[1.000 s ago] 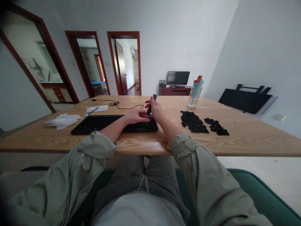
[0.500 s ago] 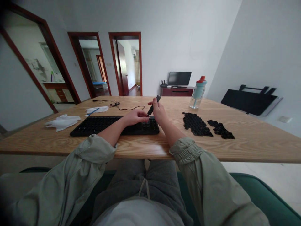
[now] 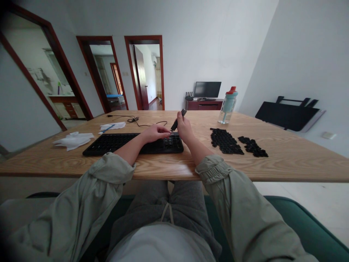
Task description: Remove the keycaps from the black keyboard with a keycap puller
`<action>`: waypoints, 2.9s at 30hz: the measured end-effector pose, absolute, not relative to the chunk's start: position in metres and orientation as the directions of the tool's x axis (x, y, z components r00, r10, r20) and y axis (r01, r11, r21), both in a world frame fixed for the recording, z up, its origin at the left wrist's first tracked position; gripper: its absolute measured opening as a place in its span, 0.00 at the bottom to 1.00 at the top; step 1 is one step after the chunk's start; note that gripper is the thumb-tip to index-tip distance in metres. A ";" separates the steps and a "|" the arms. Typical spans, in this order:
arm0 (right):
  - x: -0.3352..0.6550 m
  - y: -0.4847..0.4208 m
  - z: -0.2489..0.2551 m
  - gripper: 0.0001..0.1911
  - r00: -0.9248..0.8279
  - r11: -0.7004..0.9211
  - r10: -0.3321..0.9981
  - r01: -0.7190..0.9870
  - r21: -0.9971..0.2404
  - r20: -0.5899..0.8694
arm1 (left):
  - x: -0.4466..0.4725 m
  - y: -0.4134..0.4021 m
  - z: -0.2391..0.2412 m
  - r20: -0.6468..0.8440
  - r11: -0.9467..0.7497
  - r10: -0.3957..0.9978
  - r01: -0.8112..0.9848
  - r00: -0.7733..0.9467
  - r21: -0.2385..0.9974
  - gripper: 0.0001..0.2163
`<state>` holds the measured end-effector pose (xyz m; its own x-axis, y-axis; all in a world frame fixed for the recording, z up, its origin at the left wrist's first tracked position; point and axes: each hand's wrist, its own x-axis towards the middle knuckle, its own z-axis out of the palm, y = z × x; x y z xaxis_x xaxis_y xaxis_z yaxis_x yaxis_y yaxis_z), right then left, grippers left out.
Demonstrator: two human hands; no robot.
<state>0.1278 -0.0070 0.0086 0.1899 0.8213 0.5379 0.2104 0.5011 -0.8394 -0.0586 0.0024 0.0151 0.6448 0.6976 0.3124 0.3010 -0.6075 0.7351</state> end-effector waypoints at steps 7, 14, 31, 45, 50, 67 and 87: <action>0.126 -0.010 0.010 0.38 0.177 0.496 0.823 0.238 -0.835 0.539 | -0.051 -0.006 0.017 0.206 -0.456 0.755 0.274 0.622 0.847 0.17; 0.126 -0.008 0.008 0.38 0.178 0.512 0.806 0.269 -0.815 0.565 | -0.048 0.001 0.010 0.201 -0.417 0.745 0.208 0.636 0.885 0.20; 0.127 -0.011 0.009 0.37 0.163 0.506 0.811 0.287 -0.813 0.562 | -0.048 0.004 0.006 0.241 -0.435 0.740 0.174 0.628 0.883 0.26; 0.130 -0.010 0.010 0.29 0.209 0.499 0.783 0.352 -0.792 0.586 | -0.057 0.015 0.011 0.348 -0.525 0.794 0.272 0.498 0.806 0.17; 0.132 -0.011 0.009 0.23 0.209 0.475 0.757 0.476 -0.740 0.619 | -0.065 0.018 0.013 0.410 -0.587 0.809 0.538 0.421 0.605 0.14; 0.132 -0.008 0.007 0.19 0.202 0.456 0.778 0.470 -0.756 0.595 | -0.063 0.007 0.018 0.330 -0.572 0.820 0.674 0.468 0.466 0.10; 0.131 -0.016 0.008 0.23 0.107 0.424 0.830 0.517 -0.744 0.548 | -0.065 0.013 0.012 0.364 -0.695 0.719 0.607 0.591 0.385 0.09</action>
